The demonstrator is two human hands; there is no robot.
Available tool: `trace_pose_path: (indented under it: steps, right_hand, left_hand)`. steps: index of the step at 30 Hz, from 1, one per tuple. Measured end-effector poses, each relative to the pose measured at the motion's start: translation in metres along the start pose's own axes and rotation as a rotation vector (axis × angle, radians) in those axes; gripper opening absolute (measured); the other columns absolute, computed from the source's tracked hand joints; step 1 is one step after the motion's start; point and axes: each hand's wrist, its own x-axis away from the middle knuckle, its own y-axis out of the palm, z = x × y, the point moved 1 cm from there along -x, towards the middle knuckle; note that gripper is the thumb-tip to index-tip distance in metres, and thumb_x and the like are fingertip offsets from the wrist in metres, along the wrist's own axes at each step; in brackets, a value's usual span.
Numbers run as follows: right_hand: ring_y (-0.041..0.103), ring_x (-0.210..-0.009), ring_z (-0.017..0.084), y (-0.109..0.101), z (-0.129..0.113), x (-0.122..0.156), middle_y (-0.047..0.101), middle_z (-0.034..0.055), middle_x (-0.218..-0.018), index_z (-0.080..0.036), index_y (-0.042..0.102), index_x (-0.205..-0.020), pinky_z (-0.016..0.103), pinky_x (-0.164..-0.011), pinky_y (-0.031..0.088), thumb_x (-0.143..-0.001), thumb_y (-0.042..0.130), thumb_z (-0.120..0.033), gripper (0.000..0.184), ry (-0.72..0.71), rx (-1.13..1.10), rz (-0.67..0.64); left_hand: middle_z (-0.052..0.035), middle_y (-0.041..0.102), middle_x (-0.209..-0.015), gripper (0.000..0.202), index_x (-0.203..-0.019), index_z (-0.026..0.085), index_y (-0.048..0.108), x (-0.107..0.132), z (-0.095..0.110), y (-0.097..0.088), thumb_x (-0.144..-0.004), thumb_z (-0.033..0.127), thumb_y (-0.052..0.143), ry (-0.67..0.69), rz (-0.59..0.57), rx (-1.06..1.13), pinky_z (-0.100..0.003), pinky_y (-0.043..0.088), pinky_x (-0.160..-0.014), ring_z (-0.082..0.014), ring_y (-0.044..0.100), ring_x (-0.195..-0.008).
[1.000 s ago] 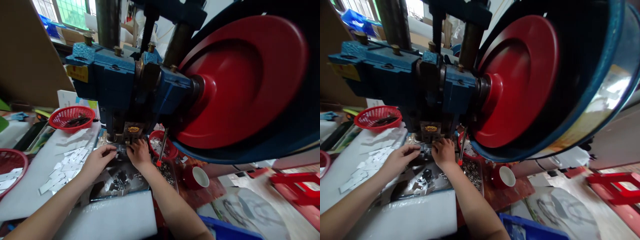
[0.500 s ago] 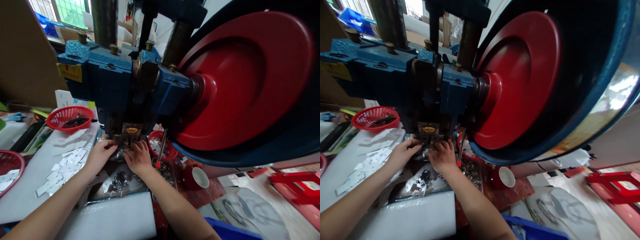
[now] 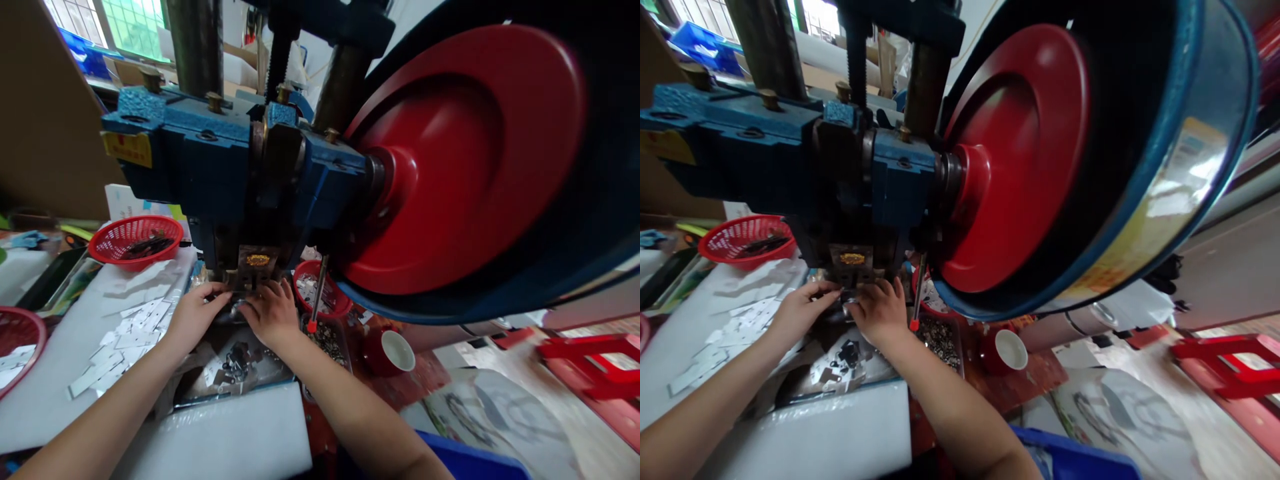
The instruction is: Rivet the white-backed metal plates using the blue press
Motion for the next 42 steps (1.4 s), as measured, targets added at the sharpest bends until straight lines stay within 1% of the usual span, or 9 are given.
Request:
trace_pose_path:
  steps: [3,6,9,14,20,28,32,39,42]
  right_hand:
    - [0.056,-0.107,0.019,0.005,0.010,0.000,0.070,0.0024,-0.098,-0.025,0.071,-0.089,0.039,-0.098,0.038,-0.092,0.050,-0.031,0.022,0.071,-0.201,0.025]
    - [0.058,-0.106,0.018,0.009,0.018,0.003,0.070,0.0046,-0.100,-0.022,0.069,-0.095,0.035,-0.095,0.042,-0.095,0.043,-0.027,0.027,0.102,-0.341,0.130]
    - [0.055,-0.111,0.019,0.009,0.019,0.009,0.069,0.0039,-0.104,-0.024,0.069,-0.099,0.038,-0.099,0.039,-0.092,0.048,-0.025,0.022,0.105,-0.306,0.156]
    - [0.049,-0.118,0.021,0.005,0.016,0.011,0.067,0.0006,-0.110,-0.029,0.068,-0.102,0.043,-0.104,0.032,-0.088,0.056,-0.026,0.019,0.057,-0.159,0.060]
    - [0.051,-0.113,0.020,0.006,0.016,0.006,0.067,0.0023,-0.106,-0.026,0.070,-0.099,0.038,-0.100,0.036,-0.089,0.053,-0.030,0.019,0.032,-0.189,0.049]
    - [0.048,-0.116,0.024,0.000,0.009,0.009,0.067,0.0000,-0.107,-0.032,0.068,-0.100,0.051,-0.108,0.018,-0.088,0.056,-0.037,0.018,-0.009,0.014,0.017]
    - [0.049,-0.114,0.024,0.001,0.005,0.004,0.068,0.0007,-0.104,-0.031,0.068,-0.097,0.052,-0.109,0.016,-0.088,0.057,-0.036,0.016,-0.015,0.052,0.005]
    - [0.055,-0.108,0.021,-0.001,0.014,0.003,0.068,0.0036,-0.103,-0.025,0.069,-0.092,0.041,-0.099,0.038,-0.088,0.052,-0.025,0.018,0.079,-0.209,0.075]
    - [0.062,-0.092,0.020,-0.002,0.028,0.026,0.069,0.0057,-0.093,-0.022,0.067,-0.093,0.036,-0.087,0.047,-0.090,0.046,-0.028,0.022,0.285,-0.447,0.194]
  left_hand:
    - [-0.0016,0.073,-0.092,0.035,-0.092,0.022,0.070,0.000,0.002,0.004,-0.075,0.050,0.057,0.004,-0.006,-0.043,-0.030,0.047,-0.074,-0.0224,0.064,-0.085]
    - [-0.0024,0.074,-0.094,0.033,-0.091,0.023,0.070,-0.002,0.006,0.010,-0.076,0.048,0.056,0.026,-0.014,-0.065,-0.031,0.047,-0.074,-0.0237,0.065,-0.088]
    - [-0.0028,0.074,-0.094,0.031,-0.090,0.023,0.071,-0.004,0.008,0.016,-0.077,0.045,0.055,0.059,-0.014,-0.094,-0.032,0.048,-0.077,-0.0239,0.065,-0.089]
    - [-0.0048,0.073,-0.094,0.029,-0.086,0.022,0.071,-0.009,0.005,0.019,-0.076,0.043,0.054,0.116,0.015,-0.159,-0.035,0.044,-0.086,-0.0262,0.063,-0.094]
    - [-0.0067,0.071,-0.093,0.027,-0.084,0.022,0.071,-0.015,-0.001,0.019,-0.075,0.040,0.054,0.159,0.020,-0.213,-0.039,0.042,-0.089,-0.0271,0.061,-0.095]
    - [-0.0072,0.069,-0.096,0.027,-0.087,0.021,0.071,-0.021,-0.012,0.027,-0.072,0.036,0.053,0.158,-0.026,-0.156,-0.038,0.044,-0.090,-0.0263,0.060,-0.098]
    - [-0.0063,0.070,-0.095,0.031,-0.091,0.019,0.069,-0.027,-0.017,0.030,-0.071,0.033,0.050,0.139,-0.064,-0.085,-0.036,0.047,-0.088,-0.0245,0.063,-0.095]
    - [-0.0054,0.070,-0.098,0.031,-0.093,0.020,0.068,-0.027,-0.009,0.022,-0.071,0.036,0.054,0.117,-0.080,-0.020,-0.036,0.048,-0.084,-0.0238,0.063,-0.093]
    - [-0.0068,0.067,-0.104,0.036,-0.099,0.020,0.066,-0.019,-0.009,0.006,-0.074,0.043,0.054,0.088,-0.043,-0.016,-0.035,0.048,-0.081,-0.0239,0.061,-0.095]
